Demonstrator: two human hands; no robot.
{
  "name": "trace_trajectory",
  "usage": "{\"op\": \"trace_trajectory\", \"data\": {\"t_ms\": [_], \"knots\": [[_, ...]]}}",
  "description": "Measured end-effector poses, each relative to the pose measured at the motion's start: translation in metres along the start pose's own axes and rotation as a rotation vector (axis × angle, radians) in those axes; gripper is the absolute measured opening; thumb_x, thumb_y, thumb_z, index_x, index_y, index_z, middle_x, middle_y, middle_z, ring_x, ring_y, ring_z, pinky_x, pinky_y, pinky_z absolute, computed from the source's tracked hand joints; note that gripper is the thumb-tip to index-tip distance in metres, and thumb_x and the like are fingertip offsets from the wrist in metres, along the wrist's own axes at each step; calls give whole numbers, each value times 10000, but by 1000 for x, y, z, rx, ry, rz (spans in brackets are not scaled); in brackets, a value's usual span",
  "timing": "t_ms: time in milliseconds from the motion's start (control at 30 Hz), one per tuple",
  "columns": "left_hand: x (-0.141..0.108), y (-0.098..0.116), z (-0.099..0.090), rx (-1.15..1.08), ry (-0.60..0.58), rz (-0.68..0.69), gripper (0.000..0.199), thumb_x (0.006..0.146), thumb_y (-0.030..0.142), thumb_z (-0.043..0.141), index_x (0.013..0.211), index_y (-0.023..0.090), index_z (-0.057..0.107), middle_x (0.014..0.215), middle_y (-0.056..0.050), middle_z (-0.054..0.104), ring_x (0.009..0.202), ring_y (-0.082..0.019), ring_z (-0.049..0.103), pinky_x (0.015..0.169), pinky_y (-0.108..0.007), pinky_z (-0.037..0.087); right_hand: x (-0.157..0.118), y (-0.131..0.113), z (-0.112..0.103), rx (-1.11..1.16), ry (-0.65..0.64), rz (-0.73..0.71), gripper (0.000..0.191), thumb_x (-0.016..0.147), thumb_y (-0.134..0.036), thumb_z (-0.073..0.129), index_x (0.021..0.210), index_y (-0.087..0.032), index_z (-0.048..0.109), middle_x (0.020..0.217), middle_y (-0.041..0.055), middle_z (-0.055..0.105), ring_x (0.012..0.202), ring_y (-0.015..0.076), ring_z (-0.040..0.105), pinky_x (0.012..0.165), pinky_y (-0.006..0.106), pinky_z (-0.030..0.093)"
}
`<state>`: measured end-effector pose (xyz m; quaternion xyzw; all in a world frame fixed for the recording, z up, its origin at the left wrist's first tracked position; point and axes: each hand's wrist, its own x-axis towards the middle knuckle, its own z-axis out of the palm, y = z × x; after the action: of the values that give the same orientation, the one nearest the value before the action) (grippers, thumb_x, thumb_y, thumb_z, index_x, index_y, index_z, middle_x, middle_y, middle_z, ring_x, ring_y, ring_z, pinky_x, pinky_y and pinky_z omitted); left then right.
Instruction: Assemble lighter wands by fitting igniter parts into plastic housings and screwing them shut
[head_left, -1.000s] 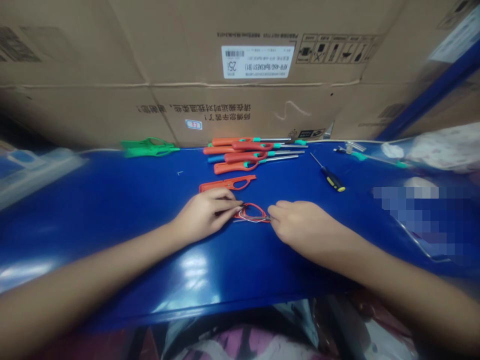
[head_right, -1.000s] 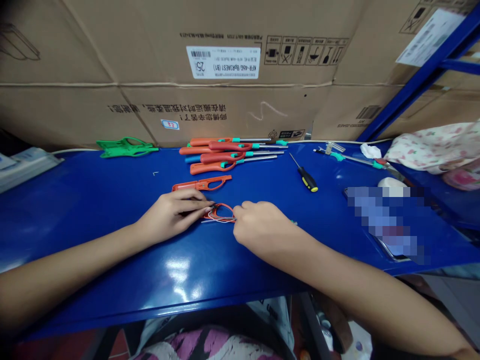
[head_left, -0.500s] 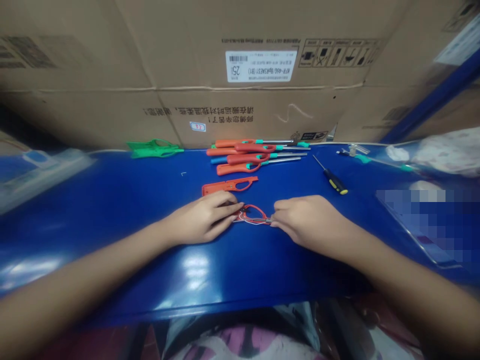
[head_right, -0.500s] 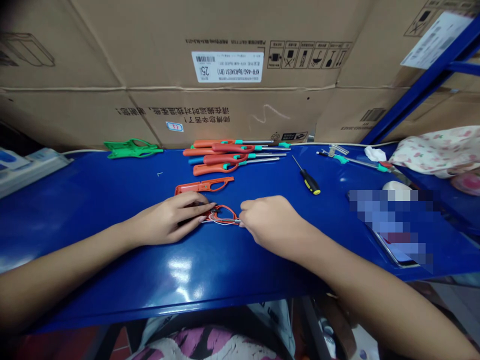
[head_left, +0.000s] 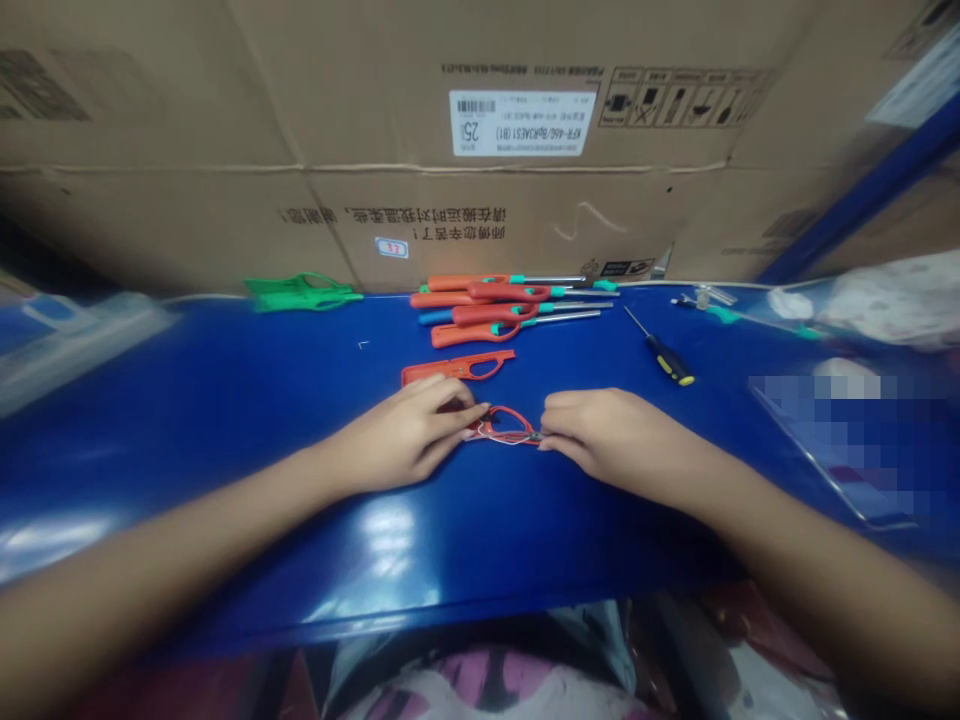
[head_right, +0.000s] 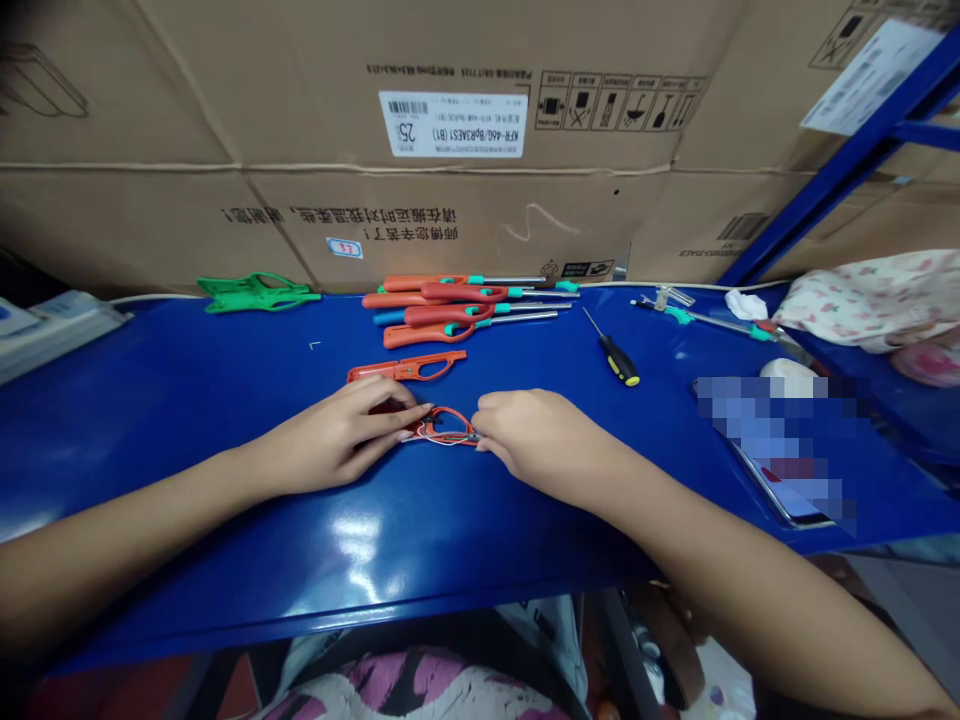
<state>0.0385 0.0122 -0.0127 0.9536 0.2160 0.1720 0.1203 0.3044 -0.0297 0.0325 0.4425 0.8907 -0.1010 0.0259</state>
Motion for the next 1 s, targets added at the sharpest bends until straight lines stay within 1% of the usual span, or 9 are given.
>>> {"op": "trace_trajectory", "data": {"t_ms": [100, 233, 367, 467, 567, 700, 800, 933, 1000], "knots": [[0, -1, 4, -70, 90, -10, 344, 1011, 206, 516, 1334, 172, 627, 1078, -112, 641, 986, -204, 612, 906, -354, 537, 0, 0, 0, 41, -2, -17, 188, 980, -233, 575, 847, -149, 680, 883, 46, 660, 778, 158, 601, 690, 283, 380], [0, -4, 7, -80, 185, 18, 300, 987, 197, 576, 1270, 147, 664, 1063, -106, 688, 978, -193, 649, 913, -336, 546, -1, 6, 2, 84, 3, -2, 226, 998, -220, 526, 880, -145, 704, 885, 61, 666, 802, 172, 615, 726, 292, 401], [1, -5, 8, -48, 191, 29, 231, 983, 229, 596, 1162, 148, 718, 1046, -105, 712, 944, -194, 677, 864, -322, 562, -1, 11, 3, 4, 4, 47, 196, 977, -193, 545, 852, -144, 688, 869, 64, 663, 790, 183, 610, 688, 297, 381], [3, -4, 9, -26, 188, 40, 236, 991, 229, 578, 1141, 126, 728, 1012, -120, 707, 909, -201, 672, 808, -323, 562, -1, 10, 2, -52, -11, 19, 164, 943, -125, 558, 823, -149, 668, 837, 55, 652, 742, 170, 588, 651, 292, 355], [5, -2, 10, -48, 194, 34, 235, 999, 228, 564, 1118, 128, 739, 977, -116, 707, 885, -196, 663, 774, -314, 558, 1, 8, 2, -25, -3, 5, 179, 921, -87, 560, 787, -148, 661, 819, 55, 650, 727, 162, 576, 648, 285, 350], [4, -3, 12, -63, 195, 25, 232, 992, 230, 579, 1134, 134, 736, 1007, -114, 718, 928, -202, 668, 814, -329, 563, 6, 14, 2, 215, 43, 142, 190, 923, -176, 613, 743, -158, 673, 749, 36, 658, 689, 144, 571, 650, 263, 374], [2, -4, 14, -62, 221, 21, 236, 978, 244, 608, 1148, 134, 728, 1039, -113, 729, 955, -207, 680, 858, -344, 568, 8, 24, 1, 376, 12, 235, 170, 880, -282, 685, 747, -177, 700, 644, -3, 628, 596, 121, 528, 596, 250, 360], [0, -4, 16, -66, 275, 1, 236, 966, 297, 627, 1087, 128, 739, 1047, -112, 730, 946, -200, 696, 848, -316, 575, 10, 34, 2, 464, -12, 227, 237, 858, -408, 676, 788, -186, 720, 623, -12, 609, 579, 119, 488, 566, 252, 344], [-1, -3, 17, -72, 284, -10, 230, 968, 307, 623, 1044, 129, 749, 1031, -107, 727, 933, -194, 696, 837, -306, 573, 12, 34, 4, 493, -13, 256, 263, 836, -440, 682, 769, -187, 708, 627, -10, 604, 585, 122, 483, 553, 253, 341]]}}
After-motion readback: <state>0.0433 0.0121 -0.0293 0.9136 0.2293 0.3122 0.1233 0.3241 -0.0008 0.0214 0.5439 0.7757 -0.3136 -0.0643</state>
